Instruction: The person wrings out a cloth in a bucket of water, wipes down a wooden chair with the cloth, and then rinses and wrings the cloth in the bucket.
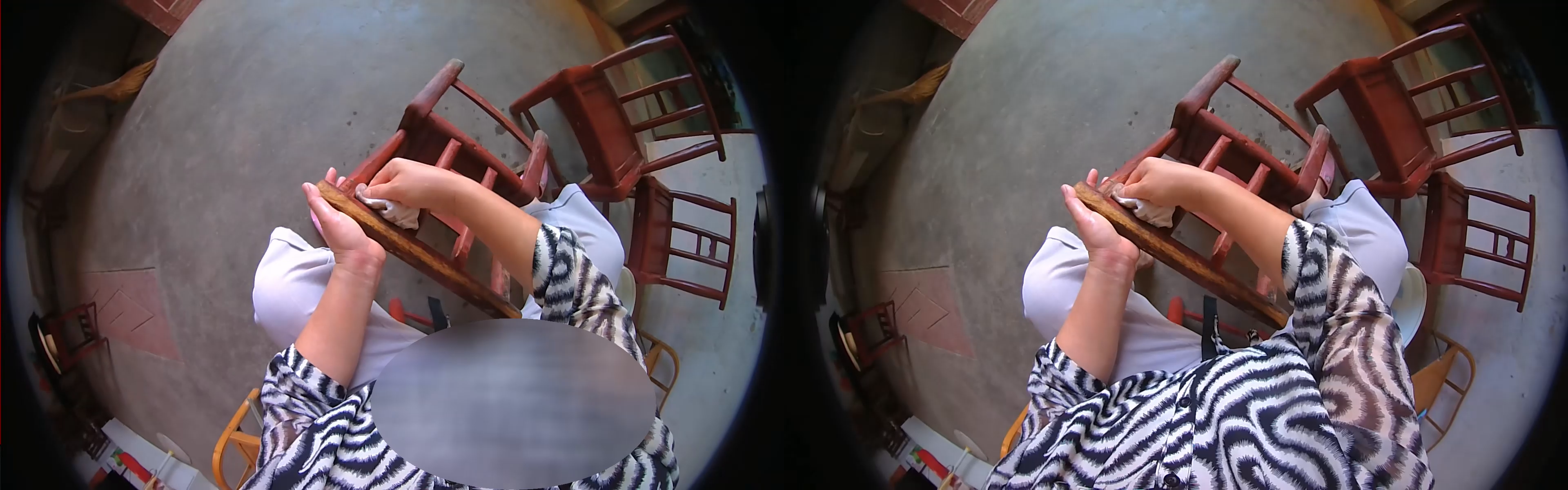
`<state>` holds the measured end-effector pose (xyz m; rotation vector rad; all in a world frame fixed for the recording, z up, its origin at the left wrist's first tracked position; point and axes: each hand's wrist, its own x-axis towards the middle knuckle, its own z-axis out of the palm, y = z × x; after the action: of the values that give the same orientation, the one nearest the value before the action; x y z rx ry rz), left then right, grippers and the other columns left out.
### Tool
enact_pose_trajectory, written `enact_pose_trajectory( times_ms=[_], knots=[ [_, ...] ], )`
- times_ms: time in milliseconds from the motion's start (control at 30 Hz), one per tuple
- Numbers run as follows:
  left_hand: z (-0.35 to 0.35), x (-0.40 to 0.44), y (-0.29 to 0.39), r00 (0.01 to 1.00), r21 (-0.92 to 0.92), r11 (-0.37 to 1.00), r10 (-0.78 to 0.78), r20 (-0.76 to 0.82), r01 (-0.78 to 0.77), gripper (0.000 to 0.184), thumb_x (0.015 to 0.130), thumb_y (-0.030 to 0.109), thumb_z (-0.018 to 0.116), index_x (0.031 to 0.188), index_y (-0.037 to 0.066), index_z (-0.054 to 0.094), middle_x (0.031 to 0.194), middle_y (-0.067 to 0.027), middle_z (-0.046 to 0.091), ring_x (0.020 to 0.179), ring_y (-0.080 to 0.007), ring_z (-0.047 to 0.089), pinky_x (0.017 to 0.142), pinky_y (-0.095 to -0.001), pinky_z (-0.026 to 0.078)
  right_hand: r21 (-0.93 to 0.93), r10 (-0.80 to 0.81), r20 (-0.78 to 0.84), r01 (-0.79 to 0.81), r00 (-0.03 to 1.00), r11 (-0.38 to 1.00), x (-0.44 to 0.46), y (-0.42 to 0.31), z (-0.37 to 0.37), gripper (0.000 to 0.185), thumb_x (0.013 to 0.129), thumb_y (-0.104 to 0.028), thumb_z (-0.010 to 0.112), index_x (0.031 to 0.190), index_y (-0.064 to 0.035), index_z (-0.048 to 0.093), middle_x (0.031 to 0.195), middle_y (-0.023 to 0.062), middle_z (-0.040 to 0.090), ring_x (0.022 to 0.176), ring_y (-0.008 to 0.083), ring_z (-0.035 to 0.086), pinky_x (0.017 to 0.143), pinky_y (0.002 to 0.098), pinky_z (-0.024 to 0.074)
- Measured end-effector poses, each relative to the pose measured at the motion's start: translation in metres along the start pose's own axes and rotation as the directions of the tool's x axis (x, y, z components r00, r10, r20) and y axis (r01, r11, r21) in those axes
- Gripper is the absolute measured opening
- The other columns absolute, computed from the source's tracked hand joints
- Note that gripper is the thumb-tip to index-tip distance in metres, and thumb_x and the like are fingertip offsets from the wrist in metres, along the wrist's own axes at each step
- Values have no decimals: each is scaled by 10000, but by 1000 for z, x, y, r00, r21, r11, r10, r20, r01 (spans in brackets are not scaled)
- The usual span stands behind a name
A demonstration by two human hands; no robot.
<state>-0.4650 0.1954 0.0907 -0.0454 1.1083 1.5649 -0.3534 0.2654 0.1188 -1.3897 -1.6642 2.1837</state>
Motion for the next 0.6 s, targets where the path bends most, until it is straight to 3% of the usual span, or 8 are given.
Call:
enact_pose_trajectory(
  times_ms=[33,133,267,300,333,400,500,600],
  knots=[
    [1,-3,1,1000,5,1000,-23,-22,23,633,868,591,330,1233,78,385,1177,-130,450,1095,-258,447,973,-405,347,-273,-25,12,27,1000,962,0,-5,-2,210,783,-179,566,778,11,656,689,113,627,605,180,576,584,331,446],
    [4,-5,6,998,8,999,-49,-41,49,626,869,589,330,1224,77,392,1181,-131,451,1091,-259,451,972,-402,349,-471,-22,32,35,999,881,0,-20,3,208,765,-174,551,784,8,650,716,158,626,623,218,583,612,354,453],
    [4,-4,4,999,2,999,-36,-35,36,624,871,592,325,1211,75,403,1164,-131,460,1082,-258,459,963,-399,357,-494,-50,32,59,998,867,9,-4,8,237,792,-177,531,839,32,633,663,136,599,615,198,575,584,325,455],
    [4,-3,3,999,0,999,-37,-34,37,624,871,592,325,1211,75,403,1164,-131,460,1082,-258,459,963,-399,357,-296,33,27,-24,999,955,1,-6,7,209,780,-151,544,819,30,642,679,70,606,628,138,563,583,294,446],
    [2,-2,2,1000,-30,999,-17,-8,16,630,876,581,338,1210,50,408,1140,-122,447,1065,-238,452,953,-384,355,-297,35,26,-25,999,955,2,4,9,209,780,-151,544,819,30,642,679,70,606,628,138,563,583,294,446],
    [2,3,0,1000,-67,998,11,25,-9,637,882,569,351,1208,25,413,1117,-114,435,1049,-218,445,943,-368,354,69,-71,-5,71,997,995,9,24,10,181,774,-132,553,785,23,645,692,1,583,632,77,526,571,253,424],
    [-1,4,2,1000,12,1000,16,19,-16,642,871,603,320,1205,60,403,1111,-124,474,1063,-245,470,943,-390,373,166,-138,-40,142,990,976,7,28,14,171,740,-126,540,697,14,629,592,-31,499,542,52,436,478,232,362],
    [1,2,4,999,-4,1000,22,40,-22,642,871,603,325,1194,56,413,1103,-120,477,1044,-240,477,940,-379,375,210,-140,-63,150,988,966,4,27,14,151,782,-115,555,733,6,630,689,-16,554,623,48,481,557,214,396]
  ],
)
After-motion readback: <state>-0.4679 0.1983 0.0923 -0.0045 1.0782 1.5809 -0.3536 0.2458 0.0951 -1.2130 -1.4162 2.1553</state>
